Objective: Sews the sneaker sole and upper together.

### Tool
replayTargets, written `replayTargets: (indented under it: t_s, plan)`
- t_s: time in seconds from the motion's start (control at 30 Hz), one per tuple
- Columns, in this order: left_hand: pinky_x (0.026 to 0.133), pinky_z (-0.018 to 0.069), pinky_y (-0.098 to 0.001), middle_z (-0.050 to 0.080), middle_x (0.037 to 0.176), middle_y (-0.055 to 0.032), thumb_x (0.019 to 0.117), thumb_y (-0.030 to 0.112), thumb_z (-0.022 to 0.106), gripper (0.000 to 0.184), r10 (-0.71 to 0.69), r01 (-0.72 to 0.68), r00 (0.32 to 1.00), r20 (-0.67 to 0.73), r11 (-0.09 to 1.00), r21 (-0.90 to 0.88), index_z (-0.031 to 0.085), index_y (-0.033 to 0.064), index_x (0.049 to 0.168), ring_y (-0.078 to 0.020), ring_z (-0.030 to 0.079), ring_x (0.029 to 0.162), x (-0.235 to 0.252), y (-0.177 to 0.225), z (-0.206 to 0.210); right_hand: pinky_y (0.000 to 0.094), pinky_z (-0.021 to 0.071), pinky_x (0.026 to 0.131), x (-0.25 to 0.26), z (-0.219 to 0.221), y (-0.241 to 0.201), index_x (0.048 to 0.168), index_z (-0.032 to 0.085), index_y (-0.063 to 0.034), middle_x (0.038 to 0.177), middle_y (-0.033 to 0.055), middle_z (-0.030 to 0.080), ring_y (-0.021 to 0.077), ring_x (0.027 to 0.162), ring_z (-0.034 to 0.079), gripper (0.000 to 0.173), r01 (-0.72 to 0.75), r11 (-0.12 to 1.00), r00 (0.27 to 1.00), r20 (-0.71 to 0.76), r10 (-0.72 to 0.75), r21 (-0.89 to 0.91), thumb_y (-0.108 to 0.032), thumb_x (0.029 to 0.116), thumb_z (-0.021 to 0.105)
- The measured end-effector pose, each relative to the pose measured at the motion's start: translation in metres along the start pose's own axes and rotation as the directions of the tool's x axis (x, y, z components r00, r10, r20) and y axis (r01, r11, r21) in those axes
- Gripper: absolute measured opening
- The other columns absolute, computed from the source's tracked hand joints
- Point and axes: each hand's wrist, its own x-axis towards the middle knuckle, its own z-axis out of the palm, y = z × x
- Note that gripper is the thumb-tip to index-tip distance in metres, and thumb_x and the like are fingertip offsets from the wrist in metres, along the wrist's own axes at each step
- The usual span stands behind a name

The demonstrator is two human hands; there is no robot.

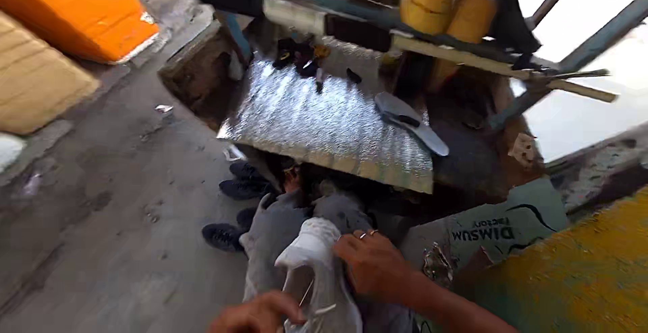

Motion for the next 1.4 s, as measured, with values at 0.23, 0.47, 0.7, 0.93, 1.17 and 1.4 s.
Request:
replayTargets:
  t_s: [0.23,0.47,0.7,0.93,1.17,1.4]
  plan:
    - [0.092,0.0579,-0.0451,0.071,0.109,-0.0151,0.1025,0.011,0.051,0.023,-0.019,0.228,0.942,-0.334,0.769,0.597,0.071,0.0025,0.110,-0.0264,0.070,0.105,0.034,-0.015,0.052,0.0441,0.0596,0.070,0.002,0.018,0.017,0.093,0.074,-0.0090,0.089,0.0081,0.074,0.0249,0.083,0.072,0.023,0.099,0.995,0.986,-0.137,-0.094,0.029,-0.025,0.0974,0.057]
    - [0.088,0.0559,-0.0421,0.072,0.096,-0.0173,0.1021,0.010,0.051,0.025,-0.007,0.173,0.929,-0.370,0.893,0.417,0.072,-0.0035,0.100,-0.0258,0.071,0.096,0.042,-0.020,0.049,0.0407,0.0576,0.073,0.007,0.019,0.024,0.094,0.072,-0.0048,0.089,0.0133,0.074,0.0255,0.083,0.071,0.027,0.151,0.986,0.983,-0.115,-0.143,0.064,-0.025,0.1005,0.056]
    - [0.084,0.0549,-0.0388,0.071,0.095,-0.0155,0.1035,0.010,0.050,0.025,-0.050,0.145,0.929,-0.367,0.961,0.237,0.071,-0.0037,0.102,-0.0210,0.070,0.092,0.042,-0.025,0.044,0.0330,0.0554,0.076,0.011,0.028,0.026,0.093,0.070,-0.0031,0.087,0.0158,0.073,0.0234,0.084,0.070,0.026,0.203,0.974,0.971,-0.147,-0.188,0.096,-0.023,0.1016,0.056]
    - [0.077,0.0521,-0.0427,0.068,0.088,-0.0153,0.1018,0.011,0.054,0.021,-0.187,0.239,0.953,-0.239,0.948,0.212,0.068,-0.0037,0.099,-0.0242,0.066,0.087,0.050,-0.018,0.031,0.0281,0.0536,0.081,0.012,0.034,0.025,0.093,0.069,-0.0001,0.088,0.0187,0.072,0.0226,0.088,0.070,0.024,0.193,0.978,0.970,-0.166,-0.178,0.082,-0.018,0.1009,0.056]
    - [0.079,0.0548,-0.0409,0.070,0.090,-0.0147,0.1029,0.014,0.053,0.022,-0.107,0.200,0.950,-0.292,0.930,0.308,0.069,-0.0021,0.100,-0.0233,0.069,0.087,0.039,-0.029,0.035,0.0312,0.0556,0.086,0.013,0.023,0.031,0.103,0.069,-0.0023,0.096,0.0173,0.073,0.0228,0.095,0.071,0.034,0.186,0.974,0.982,-0.049,-0.181,0.127,-0.035,0.1044,0.059]
    - [0.081,0.0569,-0.0409,0.072,0.091,-0.0139,0.1015,0.010,0.054,0.022,0.002,0.146,0.928,-0.371,0.918,0.369,0.072,-0.0009,0.100,-0.0227,0.071,0.088,0.044,-0.028,0.042,0.0468,0.0438,0.048,0.024,0.014,0.038,0.076,0.065,0.0025,0.063,0.0194,0.063,0.0306,0.053,0.061,0.072,0.054,0.994,0.993,-0.095,-0.064,-0.099,-0.064,0.0986,0.052]
